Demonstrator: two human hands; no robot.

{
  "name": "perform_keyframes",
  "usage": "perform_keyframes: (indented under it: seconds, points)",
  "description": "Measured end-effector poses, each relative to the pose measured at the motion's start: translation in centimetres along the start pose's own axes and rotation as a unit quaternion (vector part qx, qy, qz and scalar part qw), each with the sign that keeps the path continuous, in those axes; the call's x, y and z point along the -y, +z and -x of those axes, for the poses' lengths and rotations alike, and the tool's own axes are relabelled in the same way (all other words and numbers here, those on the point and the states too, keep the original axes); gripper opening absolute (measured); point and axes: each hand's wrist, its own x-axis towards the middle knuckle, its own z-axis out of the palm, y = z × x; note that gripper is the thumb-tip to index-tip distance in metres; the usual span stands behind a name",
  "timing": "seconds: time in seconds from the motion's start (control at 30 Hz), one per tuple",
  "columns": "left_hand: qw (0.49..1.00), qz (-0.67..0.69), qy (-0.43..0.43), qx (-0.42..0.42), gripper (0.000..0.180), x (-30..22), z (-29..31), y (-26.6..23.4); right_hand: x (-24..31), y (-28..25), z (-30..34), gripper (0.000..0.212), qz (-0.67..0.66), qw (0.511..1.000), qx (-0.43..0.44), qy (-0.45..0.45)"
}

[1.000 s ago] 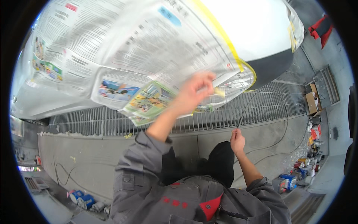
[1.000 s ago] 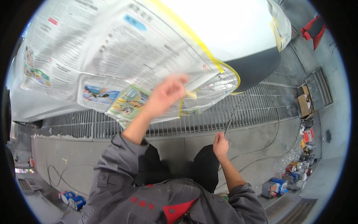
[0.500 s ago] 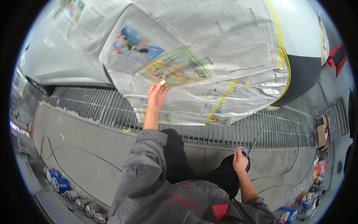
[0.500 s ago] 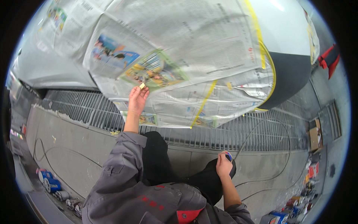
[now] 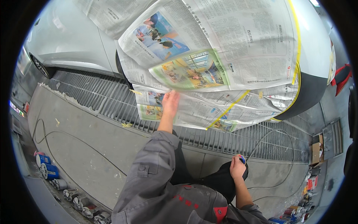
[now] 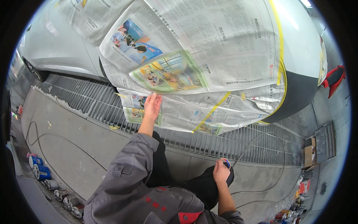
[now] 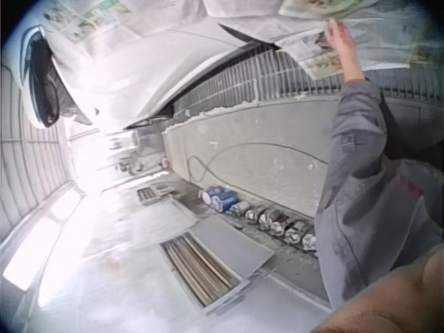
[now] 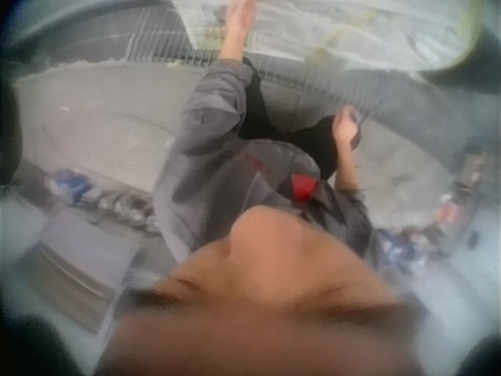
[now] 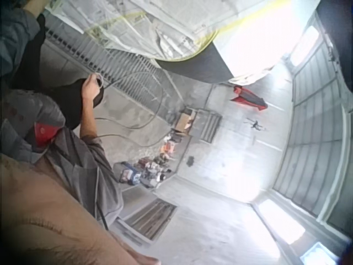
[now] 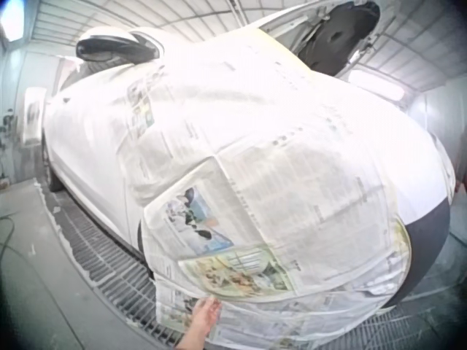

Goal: The person applies newspaper sheets to the front fender and wheel area of a white car using yellow masking tape. They smooth the paper, tear and apply tape strips, and adjust coverage around the wheel arch and side mirror.

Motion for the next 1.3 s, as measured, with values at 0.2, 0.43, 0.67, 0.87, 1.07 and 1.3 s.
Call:
perform_keyframes:
  seconds: [0.2,0.43,0.67,0.87,1.07,1.3]
  points:
    - [0.994,-0.046,0.038,-0.096,0.025,1.2,-0.6,1.3,0.3,0.2,-0.3,0.009,0.000,1.000,0.007,-0.002]
    - [0.993,-0.040,0.019,-0.109,0.031,1.5,-0.5,-0.3,0.8,0.8,-0.9,0.009,0.006,1.000,0.014,-0.007]
    - [0.981,0.170,-0.083,0.036,0.028,0.9,2.6,-5.0,1.0,1.0,-1.1,0.010,0.014,0.999,0.029,0.000]
    - [0.988,0.104,-0.069,0.091,0.028,-0.3,3.5,-3.9,1.0,1.4,-1.4,0.010,0.005,0.999,0.032,-0.001]
    - [0.987,0.118,-0.076,0.079,0.020,0.1,3.2,-2.6,0.7,1.4,-1.2,0.010,0.016,0.999,0.030,0.005]
    - [0.989,0.122,-0.063,0.062,0.019,0.3,2.5,-1.9,1.1,1.1,-1.2,0.010,0.013,0.999,0.035,0.011]
